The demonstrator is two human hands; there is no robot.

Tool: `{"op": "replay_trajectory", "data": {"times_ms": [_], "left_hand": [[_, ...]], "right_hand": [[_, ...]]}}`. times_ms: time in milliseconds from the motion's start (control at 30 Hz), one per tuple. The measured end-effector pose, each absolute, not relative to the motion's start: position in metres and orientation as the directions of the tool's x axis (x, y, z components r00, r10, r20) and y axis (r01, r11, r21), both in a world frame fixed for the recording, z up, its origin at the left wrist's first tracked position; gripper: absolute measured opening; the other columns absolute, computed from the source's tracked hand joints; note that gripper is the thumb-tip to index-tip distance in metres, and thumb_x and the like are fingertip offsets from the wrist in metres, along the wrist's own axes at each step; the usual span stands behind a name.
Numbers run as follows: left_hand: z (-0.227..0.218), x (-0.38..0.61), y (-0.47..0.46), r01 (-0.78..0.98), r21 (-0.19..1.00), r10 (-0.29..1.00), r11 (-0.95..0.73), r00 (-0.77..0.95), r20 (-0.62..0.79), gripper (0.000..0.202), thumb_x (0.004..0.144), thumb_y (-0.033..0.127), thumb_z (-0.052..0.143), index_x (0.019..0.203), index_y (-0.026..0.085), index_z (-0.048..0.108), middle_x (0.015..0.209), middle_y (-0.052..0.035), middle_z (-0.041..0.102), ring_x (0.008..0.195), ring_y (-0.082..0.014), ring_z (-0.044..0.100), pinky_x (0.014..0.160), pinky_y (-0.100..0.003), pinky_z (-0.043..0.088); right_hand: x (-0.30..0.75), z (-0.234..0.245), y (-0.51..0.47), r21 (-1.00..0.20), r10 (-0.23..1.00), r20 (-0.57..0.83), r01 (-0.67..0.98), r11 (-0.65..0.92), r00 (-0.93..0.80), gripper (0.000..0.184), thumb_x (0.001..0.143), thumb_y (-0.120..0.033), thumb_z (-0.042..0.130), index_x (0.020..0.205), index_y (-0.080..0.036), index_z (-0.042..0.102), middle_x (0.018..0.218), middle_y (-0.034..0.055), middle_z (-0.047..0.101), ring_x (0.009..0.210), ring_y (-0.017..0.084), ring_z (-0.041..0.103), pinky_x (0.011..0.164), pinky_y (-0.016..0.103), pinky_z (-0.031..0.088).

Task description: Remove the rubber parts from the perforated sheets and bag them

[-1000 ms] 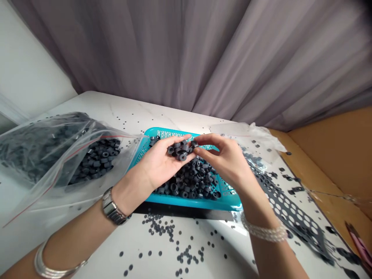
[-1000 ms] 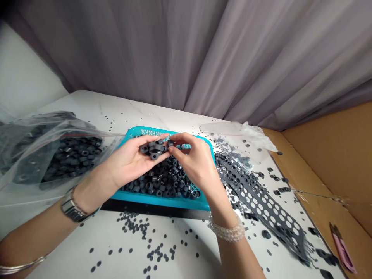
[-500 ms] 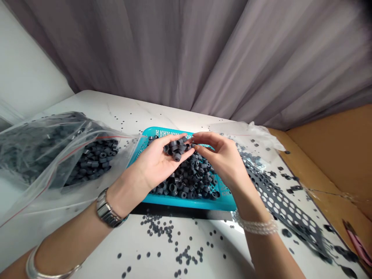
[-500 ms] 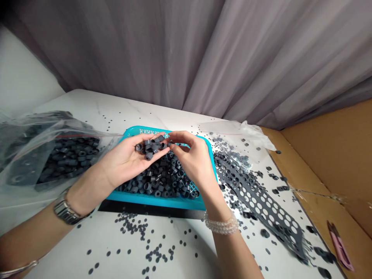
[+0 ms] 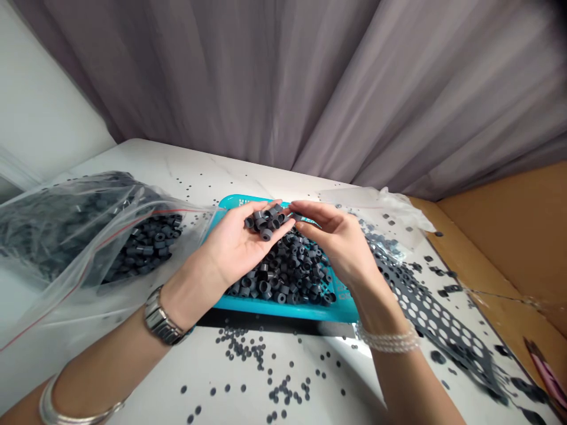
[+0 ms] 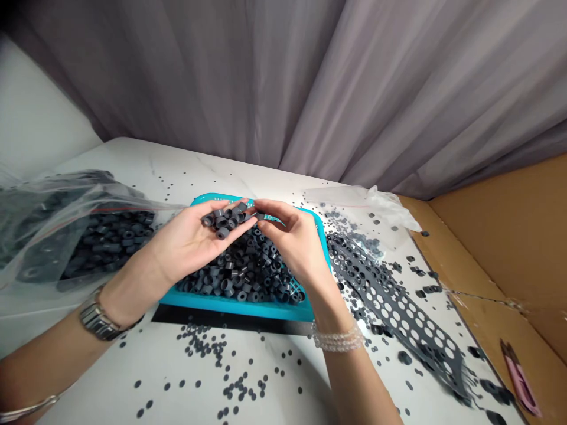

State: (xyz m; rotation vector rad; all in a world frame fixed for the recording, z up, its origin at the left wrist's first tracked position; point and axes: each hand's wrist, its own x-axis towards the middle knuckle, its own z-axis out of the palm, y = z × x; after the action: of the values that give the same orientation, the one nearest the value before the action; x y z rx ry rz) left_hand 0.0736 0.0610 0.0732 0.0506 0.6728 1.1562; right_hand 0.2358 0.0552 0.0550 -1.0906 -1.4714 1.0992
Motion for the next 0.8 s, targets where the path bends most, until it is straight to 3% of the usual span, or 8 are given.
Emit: {"op": "replay_trajectory", "data": {"times_ms": [100,233,433,633,733,800], "left_hand": [[0.074,0.0724,0.0617,-0.825,0.366,0.851,0.43,0.236,-0.468,0.027,0.083,0.003,0.045,0.103,0.013,0.06,0.104,-0.0124,0.07,0.1,-0.0226,0.068,0.088,-0.04,0.058],[0.0737,0.07,0.0632,-0.837,0.33,0.852,0.436,0.266,-0.452,0.034,0.083,0.004,0.045,0.114,0.011,0.057,0.112,-0.0167,0.067,0.11,-0.0279,0.063,0.088,-0.04,0.057],[0.0726,0.0661,0.0656,-0.86,0.331,0.873,0.389,0.229,-0.43,0.04,0.083,0.001,0.042,0.119,0.011,0.055,0.116,-0.0174,0.065,0.115,-0.0298,0.06,0.092,-0.041,0.056],[0.0715,0.067,0.0666,-0.846,0.335,0.865,0.413,0.251,-0.434,0.04,0.079,0.0,0.045,0.117,0.007,0.055,0.113,-0.0199,0.066,0.111,-0.0308,0.062,0.092,-0.043,0.056],[0.0717,0.0705,0.0647,-0.813,0.353,0.842,0.463,0.278,-0.463,0.035,0.082,0.006,0.044,0.115,0.005,0.056,0.111,-0.0221,0.066,0.107,-0.0299,0.064,0.089,-0.043,0.057],[0.0705,0.0728,0.0637,-0.793,0.372,0.84,0.483,0.3,-0.452,0.033,0.083,0.007,0.043,0.114,0.005,0.057,0.111,-0.0218,0.066,0.106,-0.0294,0.065,0.09,-0.045,0.056]], "right_hand": [[0.2387,0.0524,0.0581,-0.991,0.989,0.117,0.059,0.122,-0.087,0.021,0.077,-0.024,0.069,0.098,-0.02,0.072,0.104,0.0054,0.074,0.105,0.022,0.066,0.102,0.043,0.048],[0.2435,0.0495,0.0635,-0.986,0.999,-0.006,-0.169,-0.013,-0.047,0.021,0.074,-0.024,0.071,0.094,-0.018,0.071,0.105,0.0071,0.073,0.105,0.023,0.066,0.103,0.041,0.048],[0.2442,0.0551,0.0646,-0.945,0.996,-0.086,-0.315,-0.093,-0.035,0.014,0.08,-0.019,0.057,0.09,-0.014,0.067,0.111,0.0139,0.069,0.118,0.025,0.059,0.11,0.039,0.043],[0.2456,0.0574,0.0637,-0.955,0.996,-0.062,-0.288,-0.076,-0.058,0.021,0.083,-0.024,0.046,0.09,-0.015,0.063,0.111,0.0165,0.066,0.114,0.027,0.06,0.102,0.043,0.049],[0.2442,0.0546,0.0623,-0.982,0.998,-0.055,-0.179,-0.058,-0.021,0.024,0.085,-0.034,0.05,0.095,-0.016,0.063,0.103,0.0136,0.068,0.095,0.023,0.065,0.083,0.038,0.057],[0.2405,0.0536,0.0596,-1.0,1.0,-0.009,-0.015,-0.009,0.005,0.027,0.083,-0.04,0.057,0.096,-0.018,0.064,0.093,0.0095,0.068,0.075,0.018,0.063,0.067,0.032,0.055]]}}
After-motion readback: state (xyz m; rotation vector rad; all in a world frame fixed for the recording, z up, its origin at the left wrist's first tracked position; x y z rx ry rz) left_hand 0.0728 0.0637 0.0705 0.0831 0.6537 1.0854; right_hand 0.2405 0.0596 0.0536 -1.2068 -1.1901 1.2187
